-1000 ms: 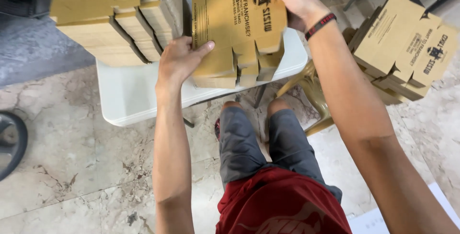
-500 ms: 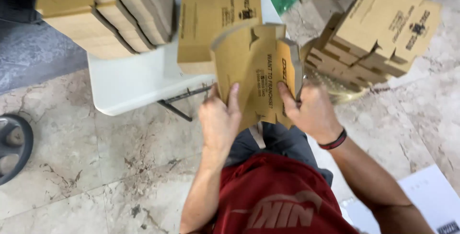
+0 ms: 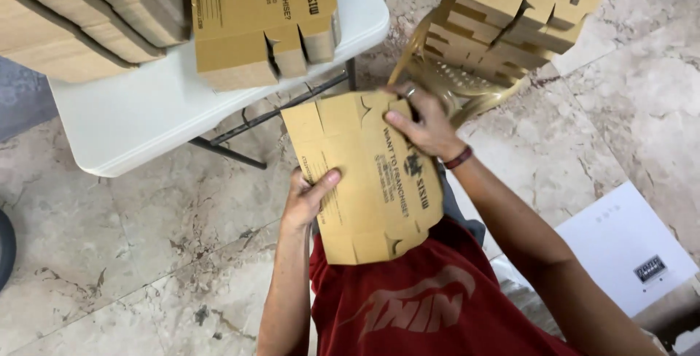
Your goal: The person is organizing, counting, and stacking flat-folded cardboard packaging boxes.
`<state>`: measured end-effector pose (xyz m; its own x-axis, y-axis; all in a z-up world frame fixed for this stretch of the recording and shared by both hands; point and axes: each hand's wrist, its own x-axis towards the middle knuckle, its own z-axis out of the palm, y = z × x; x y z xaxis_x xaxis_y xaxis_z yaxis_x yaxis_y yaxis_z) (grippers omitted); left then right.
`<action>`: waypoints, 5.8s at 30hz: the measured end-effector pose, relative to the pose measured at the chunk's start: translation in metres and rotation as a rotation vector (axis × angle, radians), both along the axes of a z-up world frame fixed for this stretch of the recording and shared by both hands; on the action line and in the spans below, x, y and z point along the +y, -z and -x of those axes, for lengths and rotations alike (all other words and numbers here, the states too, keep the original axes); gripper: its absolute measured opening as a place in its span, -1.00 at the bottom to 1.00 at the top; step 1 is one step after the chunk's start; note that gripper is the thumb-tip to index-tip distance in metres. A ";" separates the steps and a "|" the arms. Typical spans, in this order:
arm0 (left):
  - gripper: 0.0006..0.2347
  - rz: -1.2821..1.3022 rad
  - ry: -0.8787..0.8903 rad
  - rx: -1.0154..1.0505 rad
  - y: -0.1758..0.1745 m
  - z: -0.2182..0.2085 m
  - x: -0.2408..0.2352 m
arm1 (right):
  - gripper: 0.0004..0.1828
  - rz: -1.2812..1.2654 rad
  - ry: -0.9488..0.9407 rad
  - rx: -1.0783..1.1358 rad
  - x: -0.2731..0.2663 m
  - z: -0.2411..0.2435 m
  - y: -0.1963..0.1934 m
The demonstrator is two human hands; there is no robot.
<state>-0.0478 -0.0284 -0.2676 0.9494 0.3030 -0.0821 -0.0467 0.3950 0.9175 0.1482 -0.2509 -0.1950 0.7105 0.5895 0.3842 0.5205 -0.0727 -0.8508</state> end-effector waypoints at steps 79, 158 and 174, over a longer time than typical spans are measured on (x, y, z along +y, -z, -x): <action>-0.48 -0.735 -0.095 -0.405 -0.022 -0.031 0.080 | -0.14 -0.209 -0.520 0.476 0.003 0.016 -0.005; -0.49 -0.802 -0.086 -0.546 -0.046 -0.005 0.089 | -0.45 -0.218 -0.647 0.311 0.009 0.047 -0.031; -0.49 -0.793 -0.066 -0.579 -0.055 -0.008 0.088 | -0.61 -0.248 -0.633 0.345 0.004 0.055 -0.006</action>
